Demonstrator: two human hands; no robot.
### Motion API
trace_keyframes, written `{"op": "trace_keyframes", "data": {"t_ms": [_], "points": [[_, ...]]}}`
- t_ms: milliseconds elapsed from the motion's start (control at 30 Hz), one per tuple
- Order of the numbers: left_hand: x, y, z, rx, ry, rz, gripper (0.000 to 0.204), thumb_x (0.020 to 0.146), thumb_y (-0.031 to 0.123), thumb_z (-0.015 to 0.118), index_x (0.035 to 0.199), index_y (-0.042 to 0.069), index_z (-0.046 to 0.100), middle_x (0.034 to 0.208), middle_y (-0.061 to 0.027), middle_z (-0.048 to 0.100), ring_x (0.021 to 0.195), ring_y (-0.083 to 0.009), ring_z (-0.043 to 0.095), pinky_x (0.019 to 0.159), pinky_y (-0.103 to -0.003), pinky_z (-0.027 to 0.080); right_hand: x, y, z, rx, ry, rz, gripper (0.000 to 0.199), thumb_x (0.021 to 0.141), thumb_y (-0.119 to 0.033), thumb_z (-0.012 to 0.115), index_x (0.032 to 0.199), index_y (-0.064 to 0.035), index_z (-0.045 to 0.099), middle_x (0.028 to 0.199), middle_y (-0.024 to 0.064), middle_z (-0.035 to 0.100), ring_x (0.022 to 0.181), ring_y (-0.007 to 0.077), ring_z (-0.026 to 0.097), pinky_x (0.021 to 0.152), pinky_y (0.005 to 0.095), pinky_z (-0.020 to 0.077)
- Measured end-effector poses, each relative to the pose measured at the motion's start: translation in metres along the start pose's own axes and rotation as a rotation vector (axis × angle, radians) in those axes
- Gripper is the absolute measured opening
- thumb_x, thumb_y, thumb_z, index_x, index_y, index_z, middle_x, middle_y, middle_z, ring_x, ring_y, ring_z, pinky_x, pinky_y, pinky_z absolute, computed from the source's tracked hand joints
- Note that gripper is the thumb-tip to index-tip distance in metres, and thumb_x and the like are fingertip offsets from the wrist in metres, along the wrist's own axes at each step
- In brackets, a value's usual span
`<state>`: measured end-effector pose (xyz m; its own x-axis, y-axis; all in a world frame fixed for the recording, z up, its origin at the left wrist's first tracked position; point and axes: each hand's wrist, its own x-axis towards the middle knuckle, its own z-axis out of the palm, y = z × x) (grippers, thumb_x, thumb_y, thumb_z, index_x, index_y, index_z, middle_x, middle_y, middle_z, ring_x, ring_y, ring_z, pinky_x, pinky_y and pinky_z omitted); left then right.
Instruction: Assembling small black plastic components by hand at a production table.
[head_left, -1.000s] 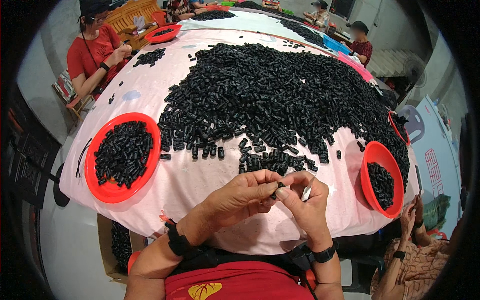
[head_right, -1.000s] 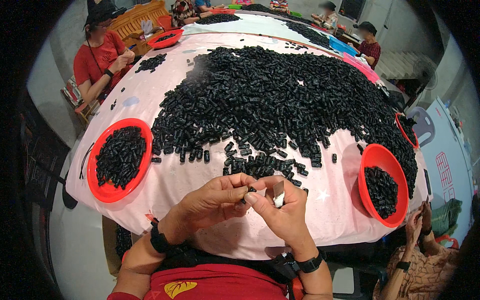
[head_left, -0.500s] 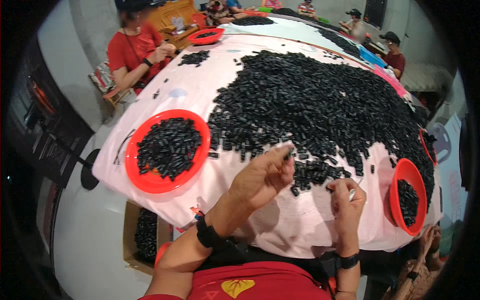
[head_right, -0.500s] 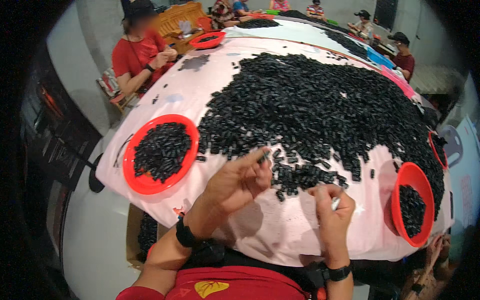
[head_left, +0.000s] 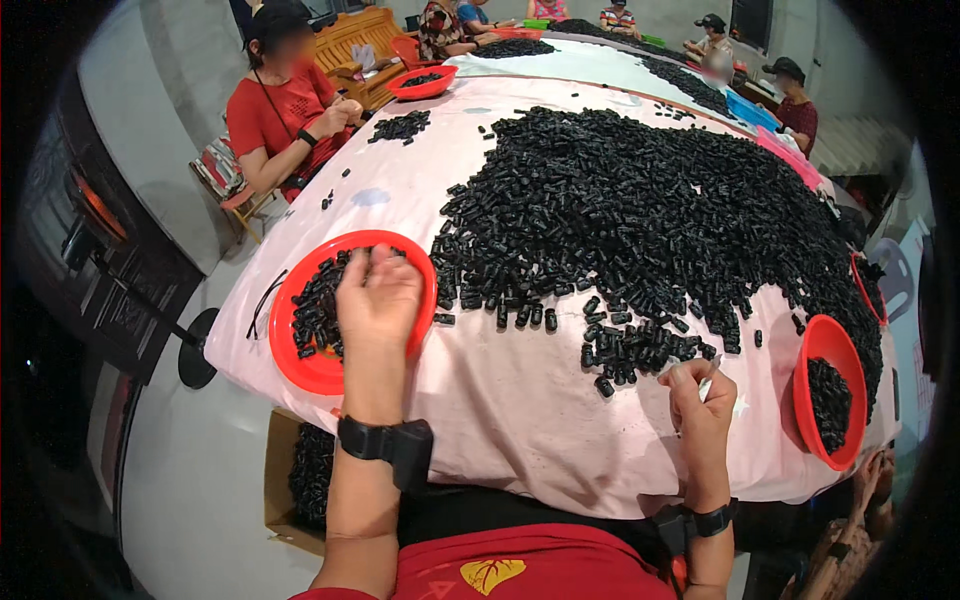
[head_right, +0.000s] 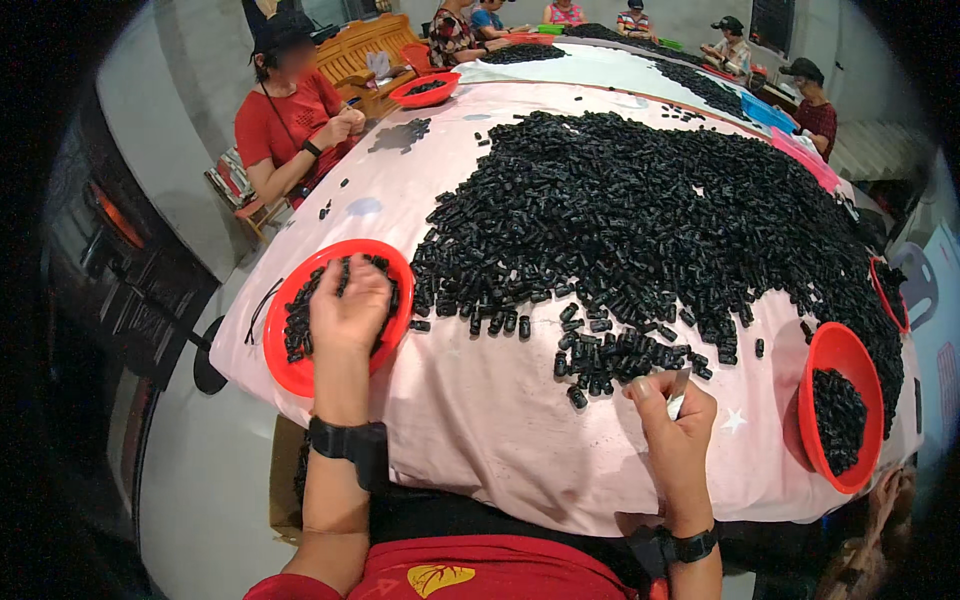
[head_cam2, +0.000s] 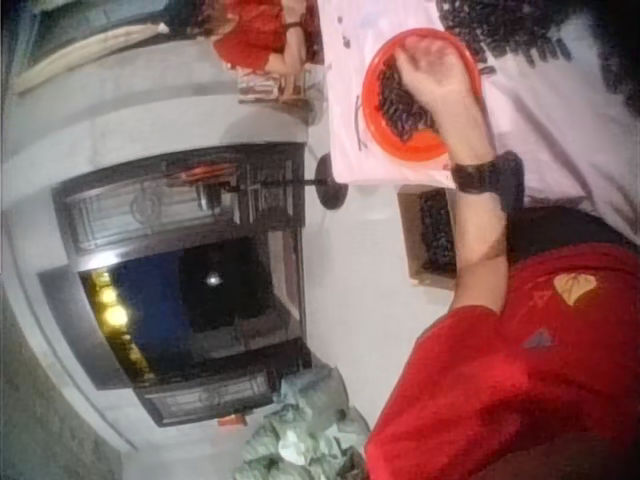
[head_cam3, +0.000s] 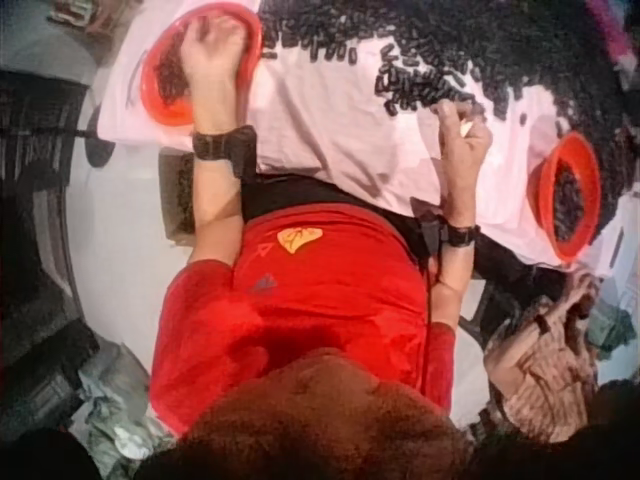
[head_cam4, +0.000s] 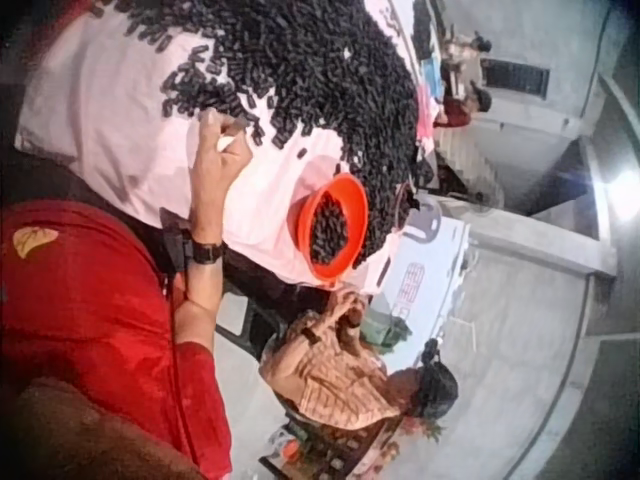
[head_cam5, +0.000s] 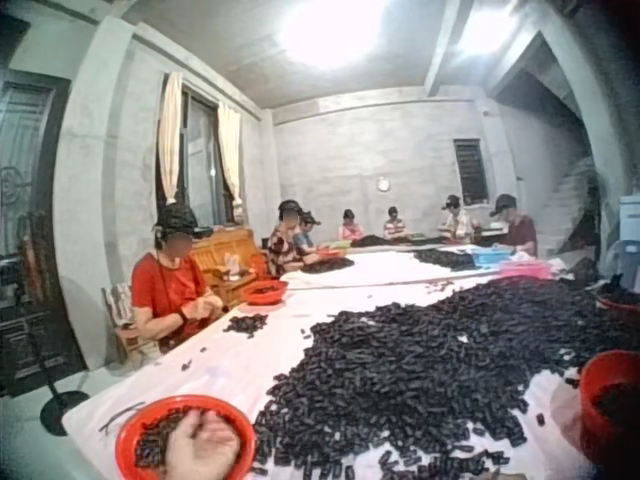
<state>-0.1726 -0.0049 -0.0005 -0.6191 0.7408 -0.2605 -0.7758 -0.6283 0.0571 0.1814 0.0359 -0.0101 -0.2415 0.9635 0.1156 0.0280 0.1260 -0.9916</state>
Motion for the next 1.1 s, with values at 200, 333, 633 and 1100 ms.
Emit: {"op": "trace_keyframes", "data": {"t_ms": [200, 333, 633, 1100], "points": [[-0.017, -0.089, -0.023, 1.504, -0.609, -0.054, 0.025, 0.084, 0.016, 0.063, 0.101, -0.002, 0.062, 0.081, -0.0046, 0.062, 0.064, -0.0111, 0.054, 0.059, -0.026, 0.046, -0.001, 0.001, 0.001, 0.042, -0.008, -0.012, 0.015, 0.086, -0.013, 0.063, 0.077, -0.0011, 0.063, 0.075, 0.0018, 0.064, 0.069, 0.0062, 0.053, 0.065, 0.0228, 0.0423], [-0.024, -0.113, -0.043, 2.096, -0.769, 0.387, 0.026, 0.075, 0.016, 0.068, 0.095, 0.0, 0.065, 0.079, -0.012, 0.061, 0.072, -0.0237, 0.059, 0.068, -0.035, 0.048, -0.001, -0.002, 0.001, -0.003, -0.031, -0.047, 0.015, 0.086, -0.014, 0.064, 0.077, -0.0015, 0.063, 0.074, 0.0009, 0.063, 0.068, 0.0058, 0.053, 0.065, 0.0228, 0.0424], [-0.035, -0.119, -0.044, 2.26, -0.875, 0.725, 0.026, 0.071, 0.012, 0.067, 0.095, 0.003, 0.063, 0.081, -0.015, 0.058, 0.075, -0.0287, 0.059, 0.069, -0.038, 0.047, -0.002, 0.0, 0.004, -0.065, -0.111, -0.133, 0.016, 0.086, -0.015, 0.064, 0.078, -0.0009, 0.064, 0.068, -0.0019, 0.06, 0.062, 0.0043, 0.049, 0.056, 0.0212, 0.0398], [-0.093, -0.131, -0.018, 1.121, -0.921, -0.589, 0.027, 0.08, -0.004, 0.066, 0.104, 0.004, 0.057, 0.088, 0.0017, 0.06, 0.077, -0.0042, 0.057, 0.065, -0.019, 0.047, -0.001, -0.001, 0.007, -0.023, -0.122, -0.229, 0.016, 0.083, -0.012, 0.067, 0.094, -0.0006, 0.064, 0.084, 0.0021, 0.065, 0.072, 0.0046, 0.054, 0.065, 0.0202, 0.0436]]}}
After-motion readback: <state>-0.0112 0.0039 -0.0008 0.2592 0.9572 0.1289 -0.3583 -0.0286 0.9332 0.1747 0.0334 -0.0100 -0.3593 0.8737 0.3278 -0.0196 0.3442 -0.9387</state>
